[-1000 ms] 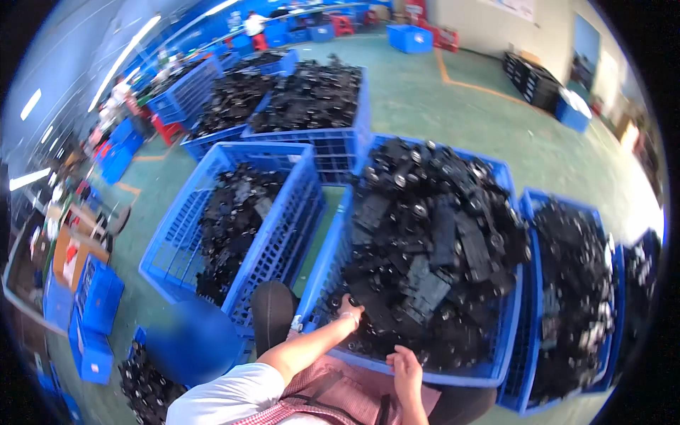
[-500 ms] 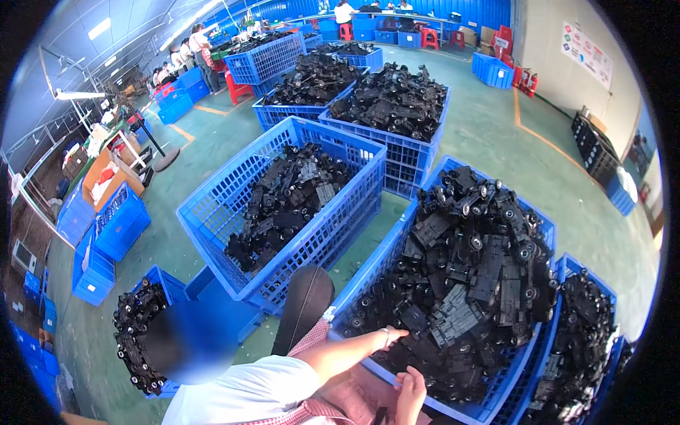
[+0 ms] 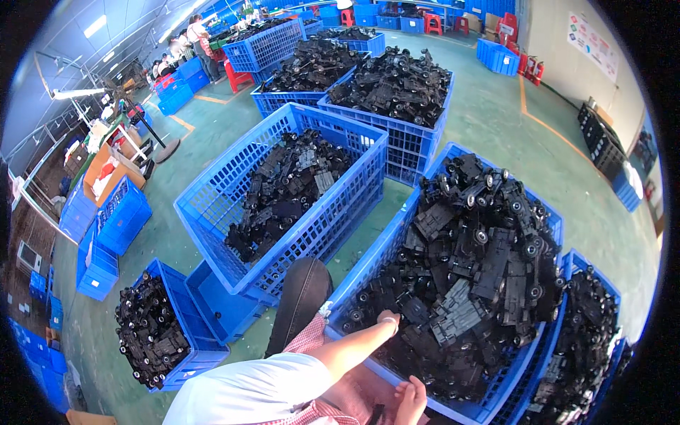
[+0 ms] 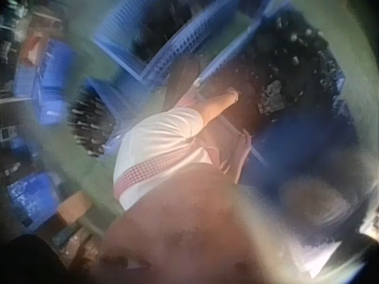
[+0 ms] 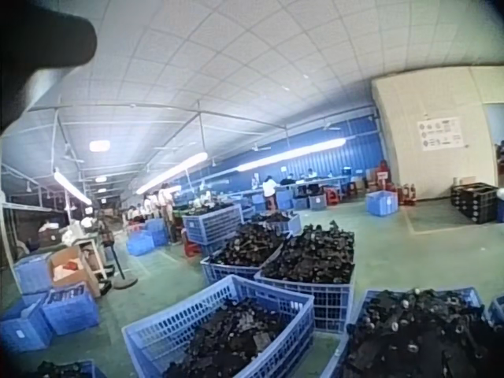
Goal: Inspecting and sorting black toy car chassis from several blue crates.
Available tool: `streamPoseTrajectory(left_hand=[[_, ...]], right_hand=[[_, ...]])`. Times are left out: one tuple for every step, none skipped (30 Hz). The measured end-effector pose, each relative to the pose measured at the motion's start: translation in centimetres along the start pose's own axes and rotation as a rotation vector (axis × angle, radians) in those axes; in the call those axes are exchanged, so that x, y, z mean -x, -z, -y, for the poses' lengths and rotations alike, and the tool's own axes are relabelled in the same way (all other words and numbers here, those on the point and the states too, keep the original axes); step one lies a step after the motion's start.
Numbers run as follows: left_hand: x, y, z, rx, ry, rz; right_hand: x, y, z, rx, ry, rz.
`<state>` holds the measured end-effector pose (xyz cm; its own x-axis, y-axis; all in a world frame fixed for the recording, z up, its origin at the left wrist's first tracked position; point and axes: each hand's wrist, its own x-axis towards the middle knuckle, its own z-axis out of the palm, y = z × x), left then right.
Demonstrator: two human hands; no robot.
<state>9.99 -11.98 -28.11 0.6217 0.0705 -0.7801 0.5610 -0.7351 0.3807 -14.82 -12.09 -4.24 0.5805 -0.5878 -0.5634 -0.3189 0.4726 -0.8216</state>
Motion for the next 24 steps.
streamPoseTrajectory(left_hand=[[0.1,0.6,-0.2,-0.048,-0.005,-0.024],[0.5,0.9,-0.1,-0.048,-0.004,-0.028],[2.9,0.2,-1.4,0.042,0.052,-0.059],[4.5,0.3,-2.1,0.138,0.12,-0.109],[4.8,0.9,-2.0,0.142,0.124,-0.116],[4.9,1.1,-2.0,0.079,0.111,-0.057],[5.0,1.3,-2.1,0.013,0.097,0.006],[5.0,1.4,-2.3,-0.001,0.107,-0.03],[4.7,1.4,-2.4,0.0,0.106,-0.027],[4.1,1.7,-2.6,0.036,0.165,-0.063],[3.5,2.1,-2.8,0.072,0.223,-0.1],[2.6,2.5,-2.8,0.072,0.248,-0.074],[1.8,3.3,-2.3,0.049,0.217,-0.02],[1.3,3.7,-2.3,0.009,0.206,0.005],[0.9,4.2,-2.3,-0.027,0.195,0.022],[1.5,4.4,-2.5,-0.072,0.167,0.053],[2.3,4.2,-2.8,-0.067,0.167,0.051],[3.0,4.1,-2.6,-0.065,0.162,0.068],[3.1,4.3,-2.2,-0.055,0.159,0.076],[3.0,4.7,-1.9,0.042,0.146,0.135],[2.6,5.5,-1.2,0.143,0.131,0.188],[6.8,5.7,-3.5,0.246,0.113,0.302],[7.8,6.9,-3.1,0.274,0.098,0.353],[8.5,8.3,-2.6,0.354,0.083,0.576]], right_hand=[[0.2,-0.5,0.4,0.118,0.098,0.009],[0.4,-1.1,0.8,0.117,0.098,0.012],[0.2,-1.0,1.4,0.15,0.049,-0.034],[0.1,-1.1,1.6,0.179,-0.004,-0.059],[0.2,-1.4,1.6,0.179,-0.006,-0.05],[0.2,-1.7,1.6,0.155,0.014,-0.031],[0.1,-1.8,1.5,0.131,0.033,-0.016],[-0.5,-1.5,0.8,0.131,0.033,-0.019],[-1.1,-1.2,0.2,-0.005,-0.033,0.004],[-1.4,-0.9,-0.1,-0.143,-0.098,0.026],[-1.5,-0.6,-0.6,-0.141,-0.096,0.022],[-0.8,-1.2,0.2,-0.009,-0.027,0.007],[-0.4,-1.4,0.7,0.126,0.04,-0.006],[-1.1,-0.3,-0.5,0.132,0.04,-0.008],[-2.4,1.3,-2.5,-0.052,-0.061,0.019],[-3.1,1.5,-2.9,-0.239,-0.163,0.041],[-3.2,1.9,-3.4,-0.237,-0.162,0.045],[-2.1,1.0,-2.2,-0.037,-0.031,0.026],[-1.4,0.2,-1.6,0.159,0.106,0.02],[-1.4,-0.1,-1.7,0.143,0.019,0.04],[-0.8,-1.3,-0.4,0.149,0.016,0.085],[-0.4,-1.9,2.0,0.267,0.054,0.026],[0.3,-2.8,3.4,0.387,0.09,0.04],[-0.7,-2.1,2.0,0.293,0.081,0.09]])
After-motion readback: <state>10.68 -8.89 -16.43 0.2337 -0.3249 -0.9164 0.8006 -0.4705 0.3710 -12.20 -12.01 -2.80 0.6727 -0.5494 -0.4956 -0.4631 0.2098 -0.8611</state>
